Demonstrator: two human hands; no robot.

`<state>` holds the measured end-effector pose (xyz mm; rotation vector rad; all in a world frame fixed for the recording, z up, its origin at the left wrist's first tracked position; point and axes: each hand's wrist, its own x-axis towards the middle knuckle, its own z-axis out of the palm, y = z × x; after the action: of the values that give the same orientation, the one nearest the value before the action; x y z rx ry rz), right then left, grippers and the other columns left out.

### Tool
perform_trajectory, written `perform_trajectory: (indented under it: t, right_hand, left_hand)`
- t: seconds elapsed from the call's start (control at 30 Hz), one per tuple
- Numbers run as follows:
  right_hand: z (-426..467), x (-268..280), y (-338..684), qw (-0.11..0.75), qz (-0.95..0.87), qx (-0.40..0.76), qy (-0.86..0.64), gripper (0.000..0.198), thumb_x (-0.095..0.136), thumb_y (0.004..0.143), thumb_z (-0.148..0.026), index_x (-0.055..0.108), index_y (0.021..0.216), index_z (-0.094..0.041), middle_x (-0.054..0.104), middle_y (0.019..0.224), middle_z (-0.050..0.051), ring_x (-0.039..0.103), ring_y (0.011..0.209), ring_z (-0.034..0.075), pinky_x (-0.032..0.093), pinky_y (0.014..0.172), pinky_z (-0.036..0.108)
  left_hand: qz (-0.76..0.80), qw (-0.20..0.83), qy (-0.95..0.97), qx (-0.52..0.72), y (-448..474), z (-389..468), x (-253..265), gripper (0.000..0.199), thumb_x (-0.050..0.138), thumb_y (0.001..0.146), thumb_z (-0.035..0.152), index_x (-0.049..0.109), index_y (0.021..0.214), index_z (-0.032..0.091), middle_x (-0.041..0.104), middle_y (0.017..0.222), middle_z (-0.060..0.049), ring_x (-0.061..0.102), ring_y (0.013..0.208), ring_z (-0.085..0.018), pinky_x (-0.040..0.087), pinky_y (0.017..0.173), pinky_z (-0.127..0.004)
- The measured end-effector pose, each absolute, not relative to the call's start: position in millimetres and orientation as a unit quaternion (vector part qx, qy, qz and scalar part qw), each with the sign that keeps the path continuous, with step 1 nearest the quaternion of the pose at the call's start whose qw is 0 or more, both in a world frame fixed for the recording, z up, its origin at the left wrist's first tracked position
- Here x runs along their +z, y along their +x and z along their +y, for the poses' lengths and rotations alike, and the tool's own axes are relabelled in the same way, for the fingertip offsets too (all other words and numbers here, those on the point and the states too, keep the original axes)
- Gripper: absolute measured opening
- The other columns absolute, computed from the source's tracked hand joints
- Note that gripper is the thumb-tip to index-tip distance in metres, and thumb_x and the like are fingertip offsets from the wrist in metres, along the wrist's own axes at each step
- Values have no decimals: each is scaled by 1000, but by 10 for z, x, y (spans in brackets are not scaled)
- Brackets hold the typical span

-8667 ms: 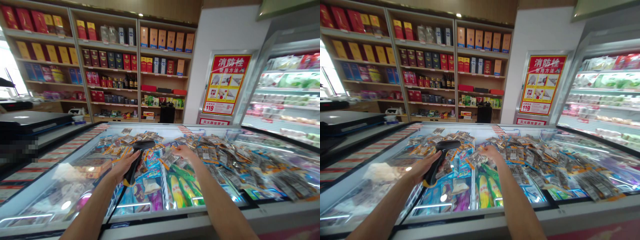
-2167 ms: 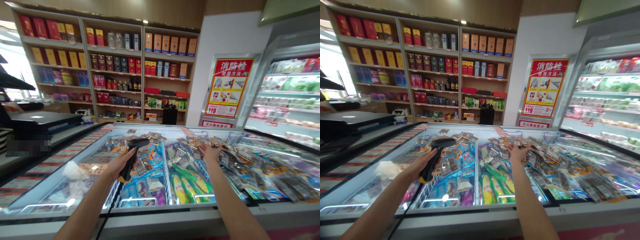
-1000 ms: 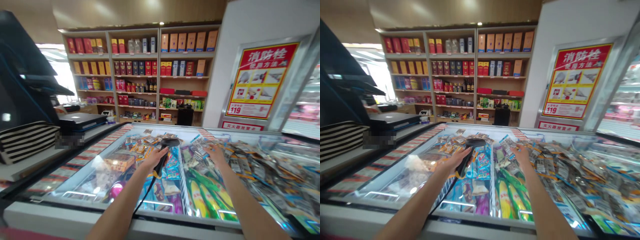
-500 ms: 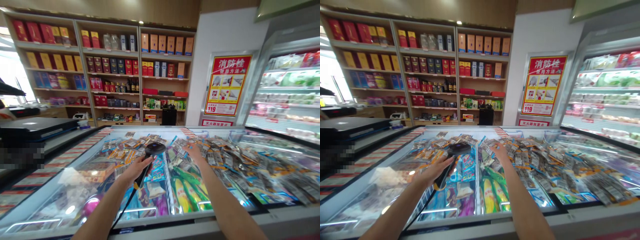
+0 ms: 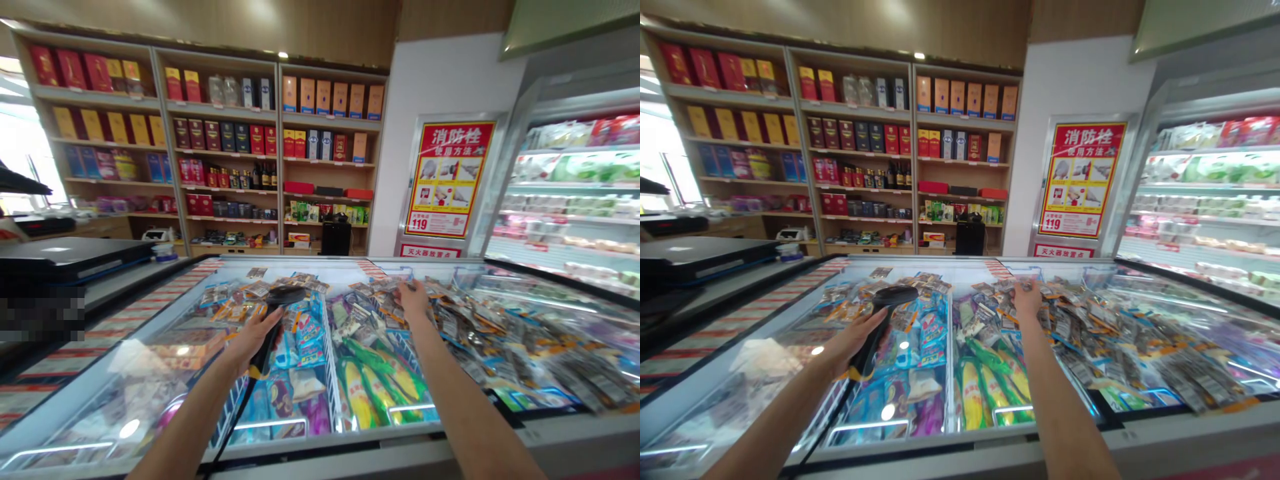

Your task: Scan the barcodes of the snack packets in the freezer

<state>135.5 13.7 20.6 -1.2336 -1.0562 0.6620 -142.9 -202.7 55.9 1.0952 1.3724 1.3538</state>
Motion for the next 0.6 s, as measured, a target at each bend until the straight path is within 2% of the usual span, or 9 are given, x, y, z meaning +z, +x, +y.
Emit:
perform_trajectory:
  t: [0.1, 0.23, 0.3, 0.37, 0.5, 0.6]
  right_hand:
    - [42, 238, 1453, 643, -422, 276, -576, 64, 49, 65, -31, 31, 124, -12, 60, 80, 7, 59, 62, 17, 48, 54, 28]
    - [-133, 262, 1375, 635, -468, 50, -612, 50, 49, 64, -28, 49, 110, -8, 57, 100, 15, 53, 92, 25, 42, 79, 36]
    - [-174, 308, 1203, 607, -533, 5, -589, 42, 47, 66, -28, 54, 103, -8, 57, 102, 15, 50, 98, 25, 37, 85, 36]
    - [-166, 363, 943, 545, -629, 29, -554, 37, 45, 70, -30, 56, 99, -10, 60, 100, 13, 52, 95, 23, 37, 85, 33]
    - [-20, 394, 317, 350, -761, 104, -537, 42, 38, 78, -37, 53, 106, -10, 61, 100, 11, 54, 93, 20, 37, 81, 29]
    - [147, 320, -67, 296, -779, 116, -541, 45, 35, 80, -38, 51, 109, -8, 60, 101, 15, 52, 97, 22, 36, 81, 32]
  left_hand:
    - [557, 442, 434, 554, -1486, -2032, 545, 40, 52, 64, 55, 48, 56, 15, 49, 45, 2, 43, 39, -7, 33, 37, -19]
    - [547, 442, 433, 563, -1581, -1997, 496, 39, 51, 65, 53, 50, 60, 15, 51, 50, 2, 44, 42, -7, 33, 40, -19]
    - [545, 446, 435, 561, -1615, -1969, 485, 39, 51, 66, 53, 50, 62, 15, 52, 52, 2, 44, 42, -7, 34, 40, -19]
    - [548, 447, 431, 561, -1630, -1938, 490, 39, 51, 66, 54, 50, 63, 15, 51, 51, 2, 44, 43, -7, 34, 41, -19]
    - [549, 450, 420, 565, -1622, -1901, 504, 39, 51, 65, 54, 50, 62, 15, 51, 51, 2, 44, 42, -7, 34, 41, -19]
    - [552, 459, 412, 561, -1615, -1896, 484, 41, 50, 65, 55, 50, 60, 15, 50, 48, 2, 43, 40, -8, 33, 40, -20]
